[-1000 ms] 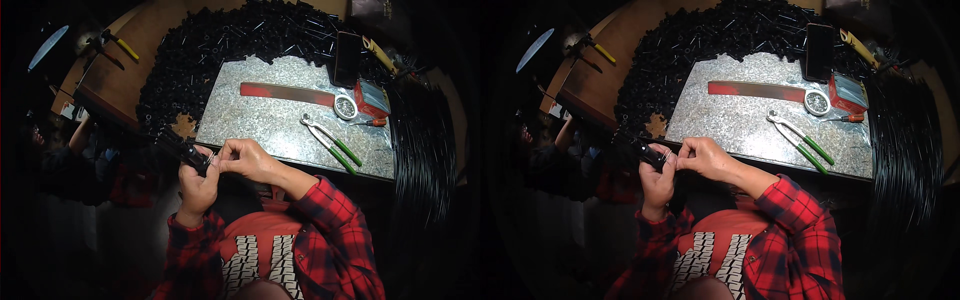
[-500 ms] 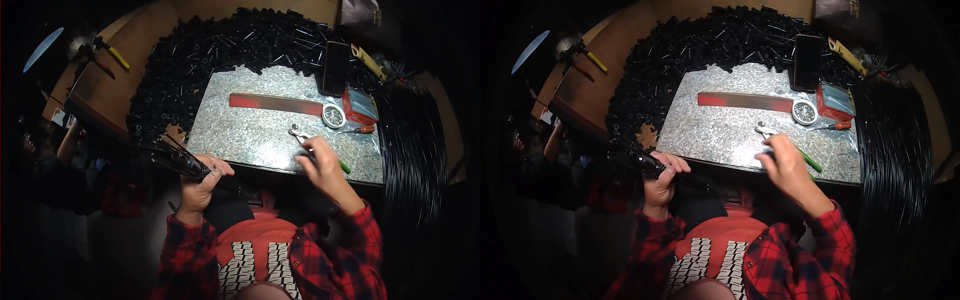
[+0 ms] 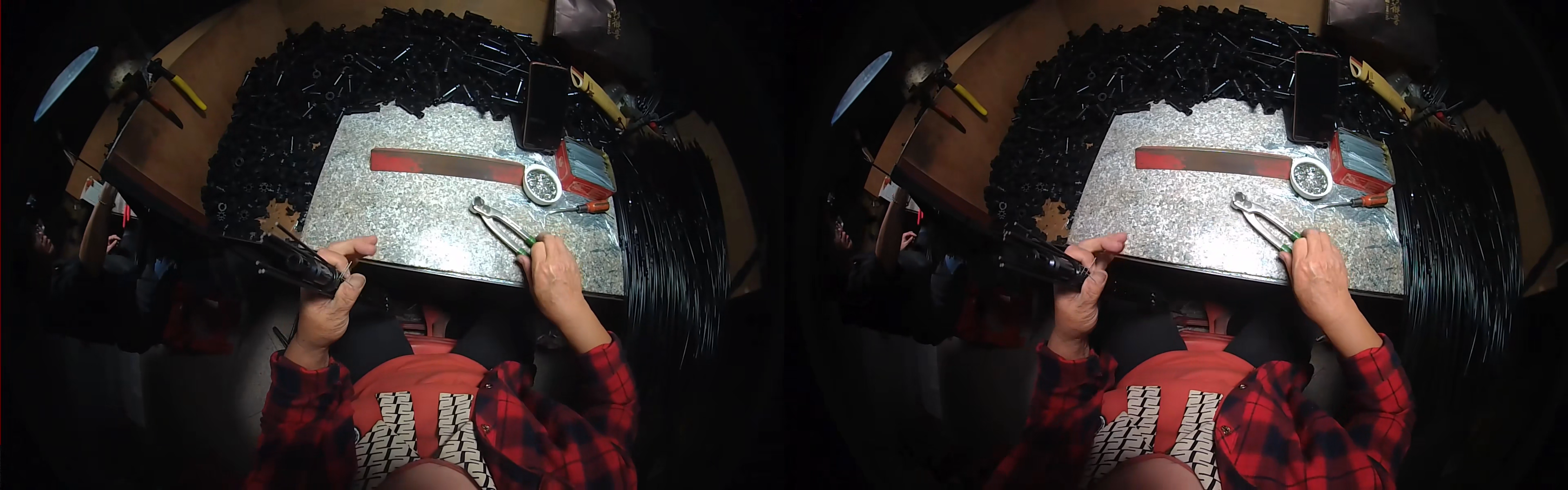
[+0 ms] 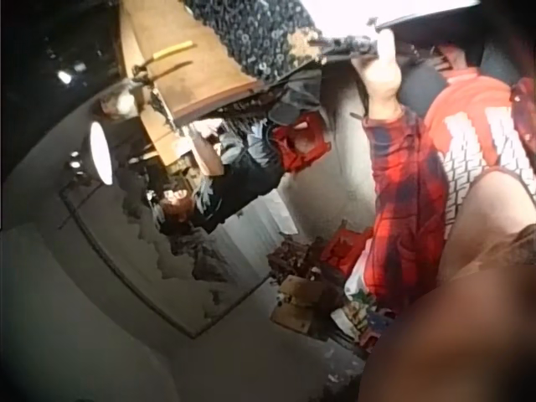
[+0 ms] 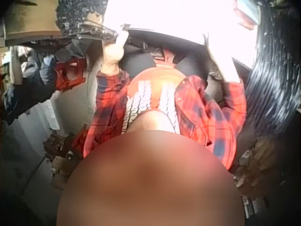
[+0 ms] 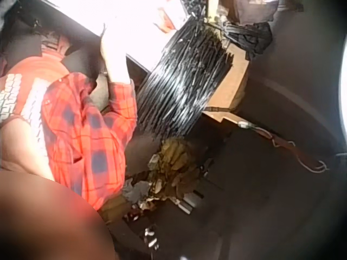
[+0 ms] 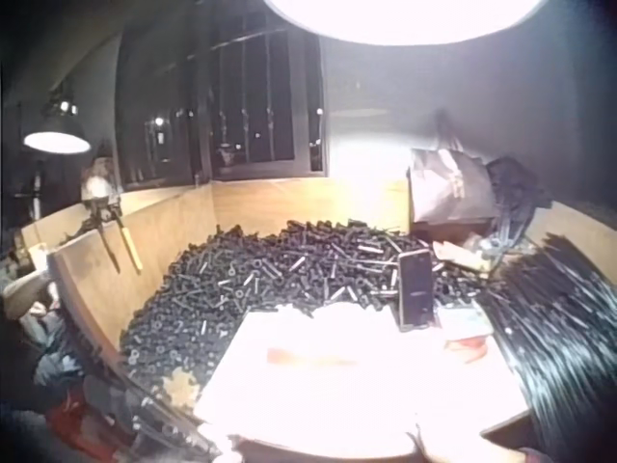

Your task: Assembling bundles of black cables into connectors using pliers and a small hammer at a production workstation.

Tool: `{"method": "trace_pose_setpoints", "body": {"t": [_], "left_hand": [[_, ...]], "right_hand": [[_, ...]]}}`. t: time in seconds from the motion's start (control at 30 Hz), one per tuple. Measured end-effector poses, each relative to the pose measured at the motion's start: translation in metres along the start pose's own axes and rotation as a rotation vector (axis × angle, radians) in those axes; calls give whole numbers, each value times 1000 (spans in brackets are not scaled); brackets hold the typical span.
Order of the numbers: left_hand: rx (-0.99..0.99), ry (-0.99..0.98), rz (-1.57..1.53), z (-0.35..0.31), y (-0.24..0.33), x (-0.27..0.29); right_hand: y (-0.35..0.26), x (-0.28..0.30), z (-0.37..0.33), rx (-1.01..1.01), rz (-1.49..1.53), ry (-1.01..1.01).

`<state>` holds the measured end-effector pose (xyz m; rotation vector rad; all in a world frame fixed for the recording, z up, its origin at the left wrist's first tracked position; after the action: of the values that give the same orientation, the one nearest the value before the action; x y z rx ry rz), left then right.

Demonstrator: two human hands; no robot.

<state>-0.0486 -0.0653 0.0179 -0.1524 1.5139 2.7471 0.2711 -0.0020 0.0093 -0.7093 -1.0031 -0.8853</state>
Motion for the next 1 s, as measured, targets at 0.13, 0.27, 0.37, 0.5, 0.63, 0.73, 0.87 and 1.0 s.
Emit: {"method": "trace_pose_setpoints", "body": {"t": [0.13, 0.27, 0.37, 0.5, 0.63, 0.73, 0.87, 1.0], "left_hand": [[86, 2, -172, -4, 8, -2], [163, -47, -320, -10, 1, 3], [123, -88, -298, -5, -4, -5], [198, -105, -346, -10, 0, -4], [298, -88, -128, -14, -6, 3], [266, -63, 17, -16, -8, 1], [196, 0, 85, -20, -18, 0], [349, 32, -222, -21, -16, -6]], "right_hand": [[-2, 4, -1, -124, 236, 84], [-25, 34, 7, -268, 628, -55], [-43, 49, 14, -2, 668, -228], [-72, 67, 28, 265, 165, 135], [-76, 64, 30, 365, -85, 352], [-82, 59, 31, 416, -166, 393], [-89, 62, 29, 447, -133, 366], [-88, 58, 21, 415, -13, 137]]}}
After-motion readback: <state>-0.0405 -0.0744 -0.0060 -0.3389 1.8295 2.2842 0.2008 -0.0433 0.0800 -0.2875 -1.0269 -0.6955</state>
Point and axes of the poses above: each hand's wrist, its own z-axis towards the middle knuckle, its own x-axis out of the back of the hand, y = z × x, the point moved 1 cm from there along z, towards the middle knuckle, and after that the axes turned 4 degrees about -x, right-handed, at the moved point
